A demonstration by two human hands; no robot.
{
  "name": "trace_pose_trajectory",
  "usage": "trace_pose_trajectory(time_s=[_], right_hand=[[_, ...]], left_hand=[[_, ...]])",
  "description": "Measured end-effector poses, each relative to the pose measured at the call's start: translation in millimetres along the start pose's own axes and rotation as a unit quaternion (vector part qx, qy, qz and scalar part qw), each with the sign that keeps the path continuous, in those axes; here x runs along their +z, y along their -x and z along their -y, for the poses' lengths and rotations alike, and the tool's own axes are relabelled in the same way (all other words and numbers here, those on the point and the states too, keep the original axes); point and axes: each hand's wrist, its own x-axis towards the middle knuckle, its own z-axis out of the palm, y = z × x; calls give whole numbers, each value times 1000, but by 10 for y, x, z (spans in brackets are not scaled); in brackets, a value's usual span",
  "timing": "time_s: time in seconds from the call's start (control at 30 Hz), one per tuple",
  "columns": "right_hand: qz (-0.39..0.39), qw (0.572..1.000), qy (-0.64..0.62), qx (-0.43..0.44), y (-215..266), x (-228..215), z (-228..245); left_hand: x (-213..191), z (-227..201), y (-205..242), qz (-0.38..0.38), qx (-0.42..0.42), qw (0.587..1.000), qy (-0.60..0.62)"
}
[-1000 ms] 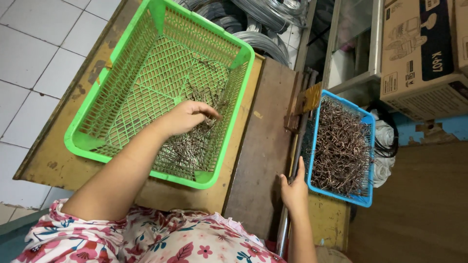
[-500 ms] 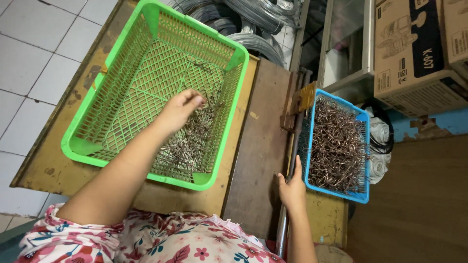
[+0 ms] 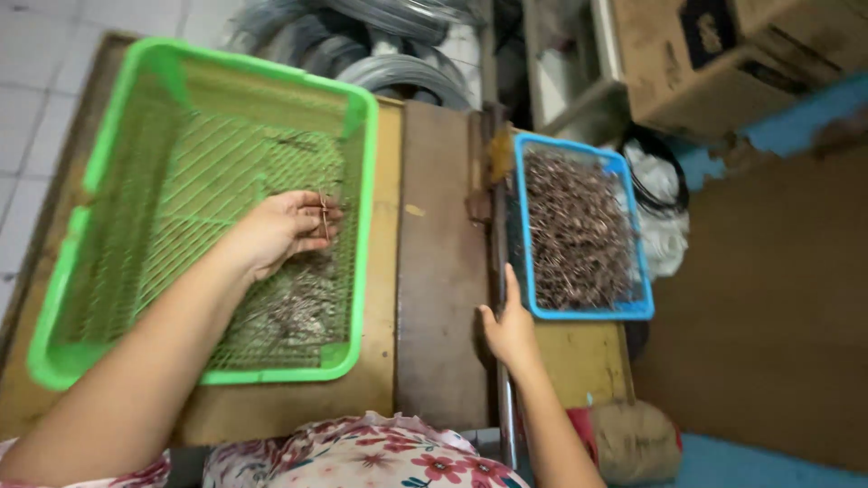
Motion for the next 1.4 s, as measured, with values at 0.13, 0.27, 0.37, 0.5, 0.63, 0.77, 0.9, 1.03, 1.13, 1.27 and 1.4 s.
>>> trace_pose_trajectory(time_s=[0.13,0.27,0.37,0.5,0.63,0.77,0.9,1.03,1.13,1.27,1.4], right_hand=[[-5,1000,-25,1,-57,-11,-51],[8,999,-29,-15,-19,-101,23],[38,999,-5,-14,21,-189,54],[61,998,25,-18,93,-460,210],[58,997,47,-16,178,-790,326],[83,994,66,-22,205,-1014,430],[99,992,70,-29,176,-1020,423],[96,993,59,-32,154,-1006,370],[113,991,62,-25,164,-1044,406],[118,991,57,-18,170,-1069,455],[127,990,66,-9,139,-1035,432]], left_hand=[[472,-229,-276,68,-53,996,11],[892,-78,-830,108,-42,993,-27],[1160,272,-1405,109,-3,990,-89],[1262,561,-2088,12,106,855,-508],[1290,757,-2694,-9,177,788,-590],[1493,498,-2557,11,164,818,-551],[1512,521,-2636,42,143,839,-524],[1449,550,-2821,68,99,875,-468],[1412,475,-2863,104,75,907,-402],[1444,336,-2839,172,63,948,-259],[1596,246,-2862,199,64,944,-256]])
